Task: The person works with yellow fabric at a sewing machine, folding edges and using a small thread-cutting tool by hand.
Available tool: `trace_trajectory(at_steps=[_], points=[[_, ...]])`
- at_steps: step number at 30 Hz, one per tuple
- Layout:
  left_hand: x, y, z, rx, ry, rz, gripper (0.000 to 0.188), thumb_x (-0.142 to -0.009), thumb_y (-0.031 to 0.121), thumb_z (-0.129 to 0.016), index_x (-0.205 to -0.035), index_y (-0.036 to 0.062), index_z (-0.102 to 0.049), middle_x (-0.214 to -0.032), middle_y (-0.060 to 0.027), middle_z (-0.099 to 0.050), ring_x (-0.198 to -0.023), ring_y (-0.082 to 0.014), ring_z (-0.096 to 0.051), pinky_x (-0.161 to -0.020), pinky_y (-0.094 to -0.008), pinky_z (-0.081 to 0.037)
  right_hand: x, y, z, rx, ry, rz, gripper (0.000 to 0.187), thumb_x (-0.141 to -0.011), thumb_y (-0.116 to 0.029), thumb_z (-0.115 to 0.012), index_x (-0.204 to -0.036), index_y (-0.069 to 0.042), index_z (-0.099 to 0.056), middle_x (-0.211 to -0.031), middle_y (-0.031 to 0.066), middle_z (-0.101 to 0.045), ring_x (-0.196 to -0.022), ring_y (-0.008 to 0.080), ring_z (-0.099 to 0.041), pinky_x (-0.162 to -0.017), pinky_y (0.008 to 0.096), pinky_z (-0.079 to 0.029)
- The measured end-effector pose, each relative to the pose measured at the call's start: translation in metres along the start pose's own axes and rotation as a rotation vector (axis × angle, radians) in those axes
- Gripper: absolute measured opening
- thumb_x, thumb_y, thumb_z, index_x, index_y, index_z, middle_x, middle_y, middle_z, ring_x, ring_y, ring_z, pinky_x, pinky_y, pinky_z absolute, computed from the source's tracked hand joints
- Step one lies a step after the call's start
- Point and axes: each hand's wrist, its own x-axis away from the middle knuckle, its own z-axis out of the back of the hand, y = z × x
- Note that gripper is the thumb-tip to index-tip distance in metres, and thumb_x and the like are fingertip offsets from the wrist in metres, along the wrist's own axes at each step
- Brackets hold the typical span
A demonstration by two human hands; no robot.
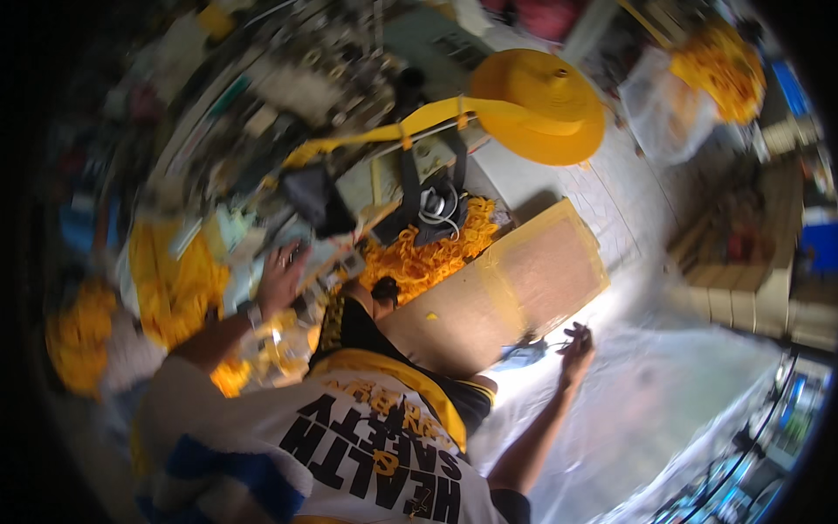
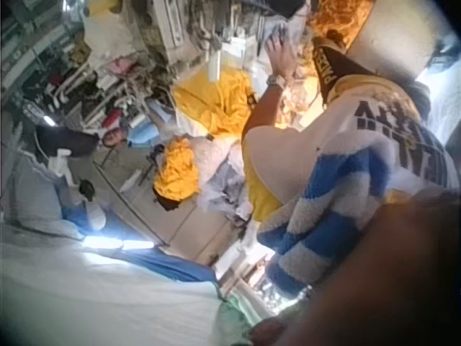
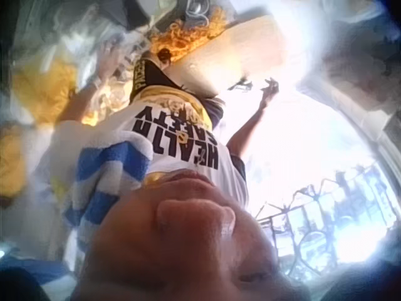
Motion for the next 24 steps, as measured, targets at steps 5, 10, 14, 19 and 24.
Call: trace_trajectory(at_steps=[5, 10, 14, 19, 24], points=[[0.001, -0.021, -0.011, 0.094, -0.044, -0.15, 0.058, -0.081, 0.003, -0.051, -0.139, 0.0124, -0.048, -0.141, -0.0156, -0.04, -0.119, -0.0366, -0.042, -0.103, -0.054, -0.033, 0.034, -0.093, 0.042, 0.187, 0.315, -0.106, 0.034, -0.1, -0.029, -0.048, -0.109, -0.001, -0.065, -0.092, 0.0127, -0.07, -0.058, 0.0164, -0.061, -0.039, 0.0274, -0.047], [0.005, -0.035, -0.015, 0.132, -0.129, -0.146, 0.072, -0.073, 0.003, -0.06, -0.143, 0.0135, -0.043, -0.146, -0.0141, -0.033, -0.126, -0.0353, -0.037, -0.108, -0.0564, -0.027, 0.068, -0.155, 0.062, 0.512, 0.475, -0.02, 0.029, -0.099, -0.025, -0.047, -0.105, -0.004, -0.066, -0.092, 0.0178, -0.07, -0.074, 0.0307, -0.066, -0.051, 0.0396, -0.05], [0.005, -0.04, -0.015, 0.191, -0.137, -0.128, 0.07, -0.074, 0.004, -0.06, -0.142, 0.0161, -0.044, -0.144, -0.013, -0.036, -0.126, -0.0352, -0.038, -0.109, -0.0551, -0.027, 0.058, -0.179, 0.04, 0.917, 0.384, -0.024, 0.029, -0.097, -0.028, -0.048, -0.095, -0.004, -0.065, -0.091, 0.0243, -0.065, -0.088, 0.0444, -0.062, -0.074, 0.0519, -0.048], [0.005, -0.048, -0.014, 0.27, -0.047, -0.169, 0.05, -0.081, 0.004, -0.056, -0.13, 0.015, -0.056, -0.135, -0.0102, -0.047, -0.119, -0.0325, -0.045, -0.104, -0.0525, -0.03, 0.011, -0.204, -0.061, 0.399, -0.206, -0.299, 0.031, -0.095, -0.028, -0.053, -0.094, 0.001, -0.065, -0.073, 0.0128, -0.067, -0.044, 0.0195, -0.059, -0.038, 0.0319, -0.05], [0.009, -0.053, -0.009, 0.332, -0.008, -0.189, 0.049, -0.082, 0.004, -0.058, -0.13, 0.0124, -0.055, -0.124, -0.0077, -0.055, -0.11, -0.029, -0.049, -0.095, -0.0497, -0.034, -0.003, -0.135, -0.142, 1.096, -0.586, 0.137, 0.012, -0.077, -0.015, -0.064, -0.083, -0.006, -0.069, -0.076, 0.0114, -0.068, -0.069, 0.0263, -0.068, -0.065, 0.0406, -0.055]])
